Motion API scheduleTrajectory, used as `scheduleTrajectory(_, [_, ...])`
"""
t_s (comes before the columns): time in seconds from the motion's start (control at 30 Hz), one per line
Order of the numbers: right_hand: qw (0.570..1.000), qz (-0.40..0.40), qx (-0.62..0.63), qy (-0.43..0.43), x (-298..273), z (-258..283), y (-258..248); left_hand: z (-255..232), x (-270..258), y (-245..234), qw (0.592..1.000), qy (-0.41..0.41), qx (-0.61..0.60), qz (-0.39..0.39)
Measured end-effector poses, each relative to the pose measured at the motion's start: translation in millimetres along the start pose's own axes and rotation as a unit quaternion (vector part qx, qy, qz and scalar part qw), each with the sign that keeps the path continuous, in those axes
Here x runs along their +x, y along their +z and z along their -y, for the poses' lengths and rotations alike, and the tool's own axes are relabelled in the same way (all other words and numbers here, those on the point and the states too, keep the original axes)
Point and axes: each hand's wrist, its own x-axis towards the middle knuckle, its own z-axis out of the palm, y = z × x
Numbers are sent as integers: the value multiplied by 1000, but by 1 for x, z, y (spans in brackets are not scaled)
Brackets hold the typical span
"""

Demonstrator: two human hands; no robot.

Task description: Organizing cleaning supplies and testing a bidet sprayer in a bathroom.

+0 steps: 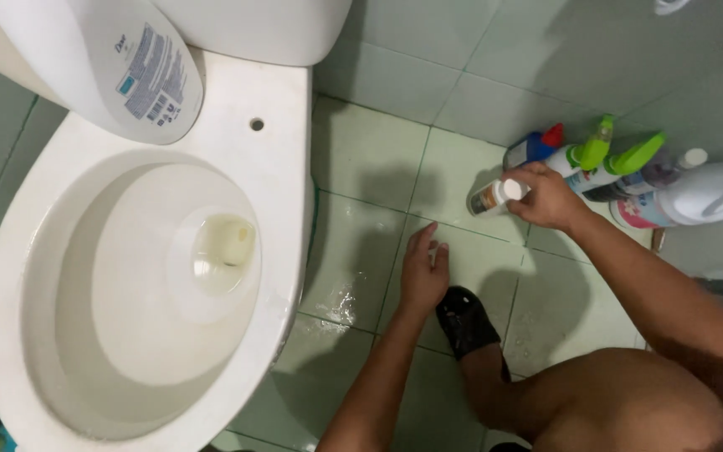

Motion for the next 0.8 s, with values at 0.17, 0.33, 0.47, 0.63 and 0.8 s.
scheduleTrajectory(0.17, [979,121,157,40,-34,41,-83,-13,-11,-5,999,36,28,7])
scheduleTrajectory(0.33, [953,167,242,72,-60,65,-130,-29,-14,-9,1000,17,2,-2])
scheduleTrajectory(0.47, [927,162,331,64,-67,75,-141,-43,-13,-13,997,49,-49,-23])
scheduleTrajectory(0.63, [937,166,294,90,-78,76,-137,-45,-16,-5,994,92,-48,-19])
scheduleTrajectory(0.8, [969,125,200,77,-93,89,-136,-68,-21,15,996,76,-34,3])
